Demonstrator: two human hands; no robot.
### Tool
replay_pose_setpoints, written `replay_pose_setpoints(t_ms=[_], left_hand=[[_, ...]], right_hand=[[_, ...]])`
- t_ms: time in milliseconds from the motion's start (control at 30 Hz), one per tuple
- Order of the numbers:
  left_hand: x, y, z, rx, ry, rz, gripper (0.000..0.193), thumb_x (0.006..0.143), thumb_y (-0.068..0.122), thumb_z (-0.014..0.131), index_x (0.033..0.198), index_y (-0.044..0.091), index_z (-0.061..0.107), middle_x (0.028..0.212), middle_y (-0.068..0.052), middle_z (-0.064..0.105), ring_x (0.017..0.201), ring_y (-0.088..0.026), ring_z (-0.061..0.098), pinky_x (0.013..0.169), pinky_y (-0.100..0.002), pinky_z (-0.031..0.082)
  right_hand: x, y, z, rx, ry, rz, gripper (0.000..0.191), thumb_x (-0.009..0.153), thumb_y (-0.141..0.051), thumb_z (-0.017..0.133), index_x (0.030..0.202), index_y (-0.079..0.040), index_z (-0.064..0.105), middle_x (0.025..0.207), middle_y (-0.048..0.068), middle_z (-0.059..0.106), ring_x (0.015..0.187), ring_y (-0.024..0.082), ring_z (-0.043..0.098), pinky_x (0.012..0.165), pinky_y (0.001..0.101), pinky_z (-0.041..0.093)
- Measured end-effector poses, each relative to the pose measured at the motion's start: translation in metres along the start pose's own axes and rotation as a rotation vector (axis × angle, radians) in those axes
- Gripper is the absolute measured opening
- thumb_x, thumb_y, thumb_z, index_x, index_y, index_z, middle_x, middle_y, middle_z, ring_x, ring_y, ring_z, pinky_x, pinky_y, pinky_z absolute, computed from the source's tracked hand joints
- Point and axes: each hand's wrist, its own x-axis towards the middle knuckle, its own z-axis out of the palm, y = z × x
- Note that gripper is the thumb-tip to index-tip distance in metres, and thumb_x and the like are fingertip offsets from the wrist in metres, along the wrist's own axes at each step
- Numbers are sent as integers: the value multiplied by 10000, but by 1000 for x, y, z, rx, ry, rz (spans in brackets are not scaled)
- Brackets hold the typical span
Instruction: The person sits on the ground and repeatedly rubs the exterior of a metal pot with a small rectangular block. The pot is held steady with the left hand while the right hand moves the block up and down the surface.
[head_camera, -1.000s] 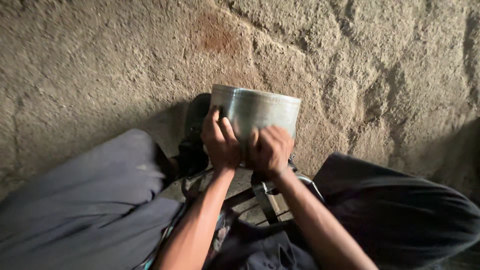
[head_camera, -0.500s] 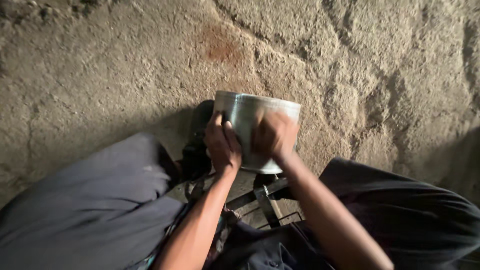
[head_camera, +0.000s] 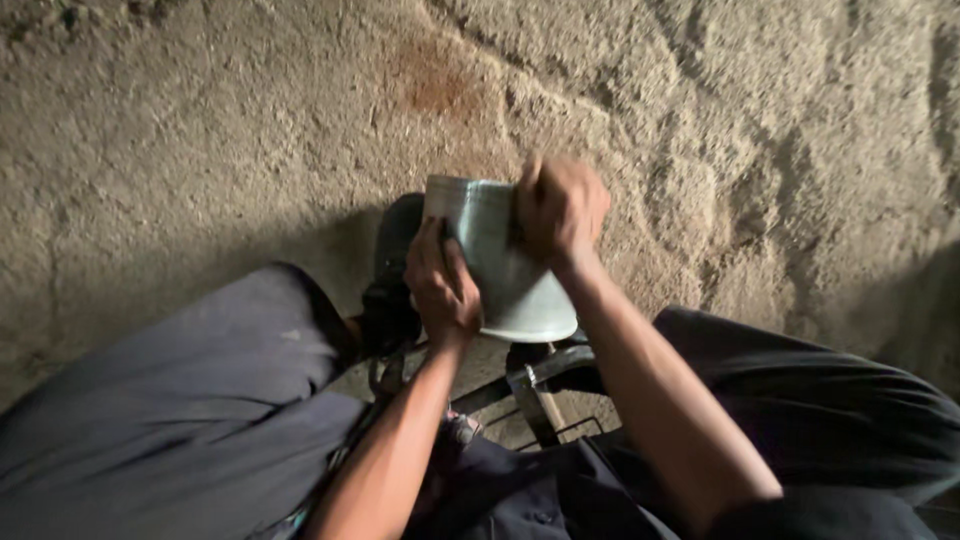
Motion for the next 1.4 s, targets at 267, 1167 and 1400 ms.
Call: replay_pose_setpoints(t_ms=[267,1167,1400], left_hand=[[-14,-17,6,39,-9,-15,412,1075,233,507,1375,-46,557,1374,-268,603,1291,-452,558,1133,-503,414],[-4,-10,3,19,-19,-91,338,1082,210,519,1335,-4,586,1351,-237,623,1281,-432,575,1128,-504,430],[-11,-12,2,55,-22,-33,397,1076,227,515,1373,-35,546,1383,-265,588,1308,-449,542,1136,-518,394]], right_hand=[[-33,-18,-14,-105,-191,-94,431,946,-151,702,553,-126,526,525,122,501,446,321,508,451,469,395],[-30,-25,-15,19,-61,-38,395,964,-119,710,615,-82,528,574,126,508,485,300,521,470,438,384],[-21,4,5,21,-234,7,464,979,-128,696,545,-147,531,481,67,507,390,242,480,396,395,374]])
